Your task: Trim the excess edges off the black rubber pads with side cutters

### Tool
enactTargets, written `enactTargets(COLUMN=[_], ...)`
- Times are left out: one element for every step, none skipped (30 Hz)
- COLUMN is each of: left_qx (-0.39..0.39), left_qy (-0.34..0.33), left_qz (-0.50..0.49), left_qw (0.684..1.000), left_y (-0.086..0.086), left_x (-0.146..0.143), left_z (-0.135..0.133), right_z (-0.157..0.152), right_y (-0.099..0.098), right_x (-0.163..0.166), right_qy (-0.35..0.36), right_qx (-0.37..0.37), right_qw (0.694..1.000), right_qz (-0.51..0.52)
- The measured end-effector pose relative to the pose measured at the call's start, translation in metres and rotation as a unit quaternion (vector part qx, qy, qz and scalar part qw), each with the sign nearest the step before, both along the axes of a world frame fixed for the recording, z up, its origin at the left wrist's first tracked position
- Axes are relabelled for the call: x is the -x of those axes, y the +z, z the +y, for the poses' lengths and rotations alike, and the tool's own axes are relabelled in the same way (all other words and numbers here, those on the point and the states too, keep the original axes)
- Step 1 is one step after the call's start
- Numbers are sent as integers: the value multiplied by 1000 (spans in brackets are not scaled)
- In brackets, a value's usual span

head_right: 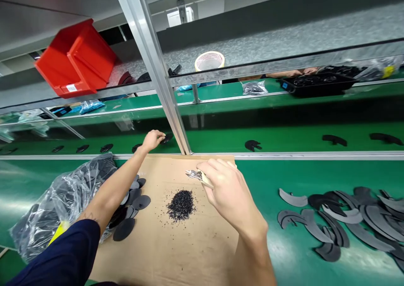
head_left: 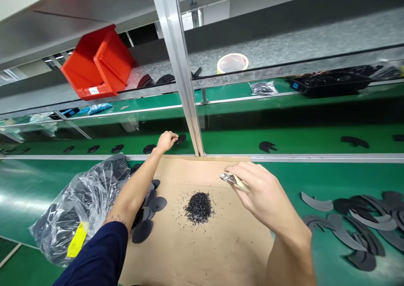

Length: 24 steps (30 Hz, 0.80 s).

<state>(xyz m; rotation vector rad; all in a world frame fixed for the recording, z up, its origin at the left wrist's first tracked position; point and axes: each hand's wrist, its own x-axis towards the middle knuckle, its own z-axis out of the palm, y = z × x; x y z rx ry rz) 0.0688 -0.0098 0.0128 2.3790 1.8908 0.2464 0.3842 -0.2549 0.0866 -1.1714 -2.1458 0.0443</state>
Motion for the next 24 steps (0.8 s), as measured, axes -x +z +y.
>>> enactTargets(left_qx=[8, 19, 29, 38, 44, 49, 52, 54, 56, 58, 61, 64, 66, 68, 70, 71, 70, 70, 69, 69, 67, 63, 56, 46], left_qy=[1, 1, 3, 5, 7, 9, 11, 11, 12, 12, 13, 15, 17, 19, 20, 20, 18, 14, 7, -2, -12, -23, -33, -41], left_qz=[0, 0, 0, -1, -1, -2, -3, -3, -4, -5, -7, -10, -14, -19, -23, -26, -29, -31, -30, -28, -24, -19, -13, -6], left_qw=[1000, 1000, 1000, 999, 999, 999, 999, 998, 998, 998, 998, 998, 998, 997, 997, 997, 997, 997, 997, 997, 997, 998, 998, 998], left_y=[-11, -22, -31, -39, -45, -49, -52, -54, -55, -56, -57, -58, -59, -60, -61, -61, -62, -62, -62, -62, -61, -60, -58, -56], left_x=[-2, -4, -4, -2, 0, 2, 5, 8, 9, 10, 10, 9, 7, 4, 1, -1, -3, -5, -6, -7, -7, -7, -7, -6], left_z=[3, 5, 6, 7, 8, 10, 12, 14, 17, 19, 21, 23, 24, 25, 25, 24, 23, 20, 18, 15, 12, 9, 5, 1], right_z=[-1, -2, -3, -3, -4, -4, -3, -3, -2, -1, -1, -1, -1, -2, -3, -4, -6, -8, -10, -12, -13, -14, -15, -16], right_y=[1, 1, 1, 2, 2, 3, 3, 3, 4, 4, 4, 4, 5, 5, 6, 7, 8, 8, 9, 9, 8, 7, 7, 6], right_x=[0, -1, -2, -3, -3, -4, -4, -3, -2, -1, 1, 3, 4, 5, 6, 6, 5, 5, 5, 5, 6, 7, 8, 10], right_qy=[-1, -1, 1, 3, 5, 5, 4, 3, 2, 4, 9, 14, 20, 25, 28, 29, 25, 19, 12, 6, 1, 1, 4, 10], right_qx=[1, 2, 4, 5, 5, 4, 4, 4, 5, 4, 3, 2, 1, 1, 1, 1, 1, -1, -3, -5, -6, -4, 1, 9], right_qw=[1000, 1000, 1000, 1000, 1000, 1000, 1000, 1000, 1000, 1000, 1000, 1000, 1000, 1000, 1000, 1000, 1000, 1000, 1000, 1000, 1000, 1000, 1000, 1000], right_qz=[0, 1, 3, 5, 8, 11, 13, 14, 15, 17, 17, 17, 16, 14, 13, 12, 12, 13, 16, 19, 21, 21, 18, 13])
